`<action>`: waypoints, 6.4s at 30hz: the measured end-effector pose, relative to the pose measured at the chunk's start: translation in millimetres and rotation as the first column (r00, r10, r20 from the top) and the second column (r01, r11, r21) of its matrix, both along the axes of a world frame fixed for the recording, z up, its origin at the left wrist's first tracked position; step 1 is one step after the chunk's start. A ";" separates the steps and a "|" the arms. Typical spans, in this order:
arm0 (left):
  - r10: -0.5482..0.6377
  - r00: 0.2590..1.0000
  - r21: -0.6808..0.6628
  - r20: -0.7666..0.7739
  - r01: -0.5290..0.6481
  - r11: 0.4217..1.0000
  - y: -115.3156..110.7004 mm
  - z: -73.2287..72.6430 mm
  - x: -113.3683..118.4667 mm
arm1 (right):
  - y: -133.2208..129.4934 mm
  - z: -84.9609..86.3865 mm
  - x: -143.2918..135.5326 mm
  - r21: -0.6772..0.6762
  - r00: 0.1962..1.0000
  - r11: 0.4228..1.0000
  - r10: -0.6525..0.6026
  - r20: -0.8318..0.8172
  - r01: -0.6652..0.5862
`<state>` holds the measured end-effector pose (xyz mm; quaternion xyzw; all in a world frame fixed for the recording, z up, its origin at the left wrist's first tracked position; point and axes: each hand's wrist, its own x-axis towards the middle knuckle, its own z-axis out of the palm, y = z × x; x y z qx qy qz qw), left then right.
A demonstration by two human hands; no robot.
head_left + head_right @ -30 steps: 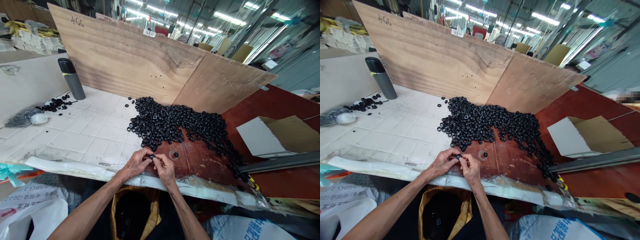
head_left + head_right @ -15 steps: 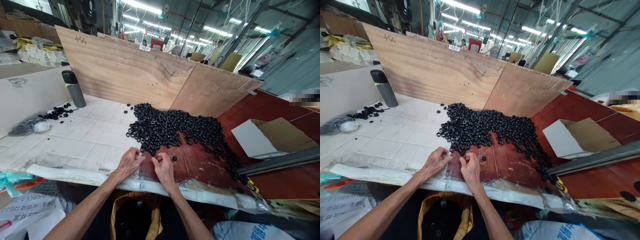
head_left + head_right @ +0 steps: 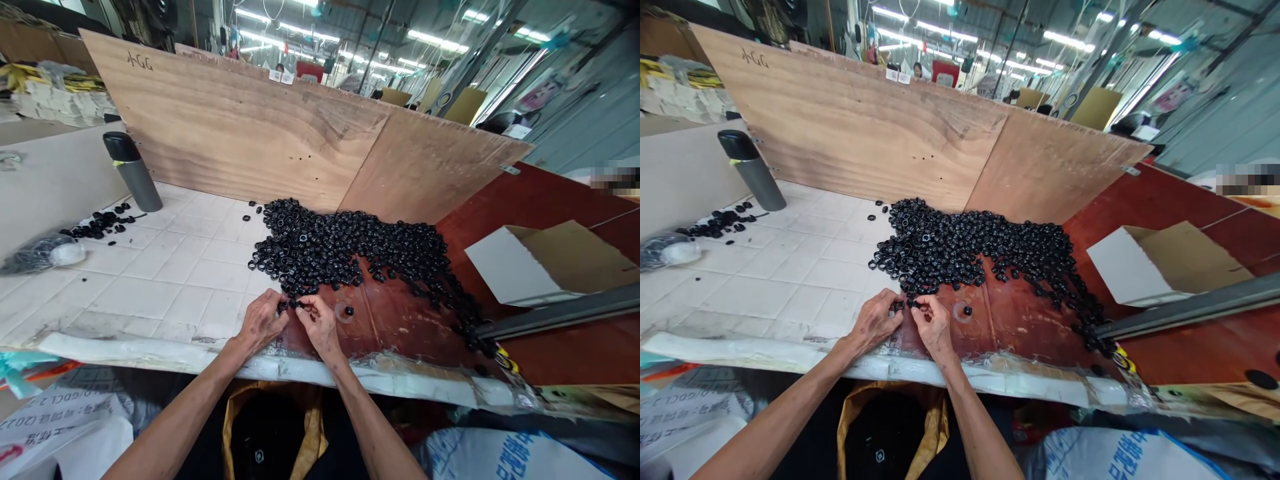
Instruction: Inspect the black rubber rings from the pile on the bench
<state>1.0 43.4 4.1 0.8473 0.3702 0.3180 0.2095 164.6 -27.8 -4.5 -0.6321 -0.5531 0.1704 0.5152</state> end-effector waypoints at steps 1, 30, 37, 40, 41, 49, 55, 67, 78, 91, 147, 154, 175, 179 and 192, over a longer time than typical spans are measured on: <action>-0.027 0.999 -0.016 0.026 0.027 1.000 -0.4 0.3 0.5 | -0.1 1.7 0.2 -0.003 0.996 0.999 0.039 -0.077 -0.039; 0.102 0.763 -0.583 0.638 0.393 0.711 1.4 12.4 6.0 | 1.9 1.2 1.3 -0.016 0.876 0.995 0.077 -0.477 -0.096; 0.069 0.766 -0.533 0.639 0.377 0.757 -0.7 7.9 10.3 | 0.8 8.6 1.4 -0.002 0.916 1.000 0.009 -0.402 -0.011; 0.062 0.778 -0.551 0.625 0.383 0.741 -1.4 7.1 10.2 | 1.3 10.3 0.5 0.047 0.929 0.999 0.037 -0.369 -0.021; 0.051 0.788 -0.547 0.614 0.378 0.747 -1.6 6.9 10.0 | 1.3 10.3 0.4 0.059 0.932 0.998 0.045 -0.359 -0.026; -0.055 0.802 -0.397 0.595 0.353 0.847 -2.6 6.5 10.1 | -0.3 4.8 -0.8 0.017 0.945 1.000 0.007 -0.328 -0.001; -0.081 0.812 -0.341 0.578 0.331 0.880 -1.5 3.3 10.5 | 0.1 10.4 -2.6 0.135 0.988 0.991 0.034 -0.150 -0.014; 0.064 0.798 -0.570 0.599 0.369 0.734 -1.1 -1.7 12.4 | -1.7 3.4 0.1 0.056 0.969 0.998 0.046 -0.242 -0.033; 0.044 0.809 -0.548 0.587 0.356 0.757 -2.0 2.6 11.9 | -0.7 11.1 0.1 0.105 0.963 0.994 0.065 -0.262 -0.038; -0.130 0.866 -0.350 0.483 0.327 0.878 -5.0 7.4 12.2 | 0.1 6.5 -3.3 0.034 0.999 0.998 -0.048 -0.007 0.048; 0.030 0.797 -0.570 0.604 0.405 0.715 0.1 -0.6 12.9 | -1.0 13.0 -4.5 0.007 0.996 1.000 0.029 -0.082 -0.029; -0.241 0.881 -0.258 0.406 0.364 0.895 -24.1 8.4 -1.2 | -27.2 13.9 -21.6 -0.268 0.924 0.963 -0.072 -0.376 -0.034; -0.293 0.952 0.293 0.093 0.255 0.921 -119.4 -40.4 -50.7 | -100.0 34.0 -49.4 -0.475 0.319 0.776 -0.365 -0.875 -0.414; -0.416 0.909 0.346 0.032 0.381 0.858 -121.7 -49.4 -61.8 | -105.7 39.1 -44.4 -0.556 0.217 0.643 -0.530 -0.819 -0.527; -0.353 0.936 -0.065 0.014 0.353 0.933 -80.4 20.7 -73.3 | -111.1 15.3 -17.5 -0.424 0.996 0.902 0.060 -0.068 -0.083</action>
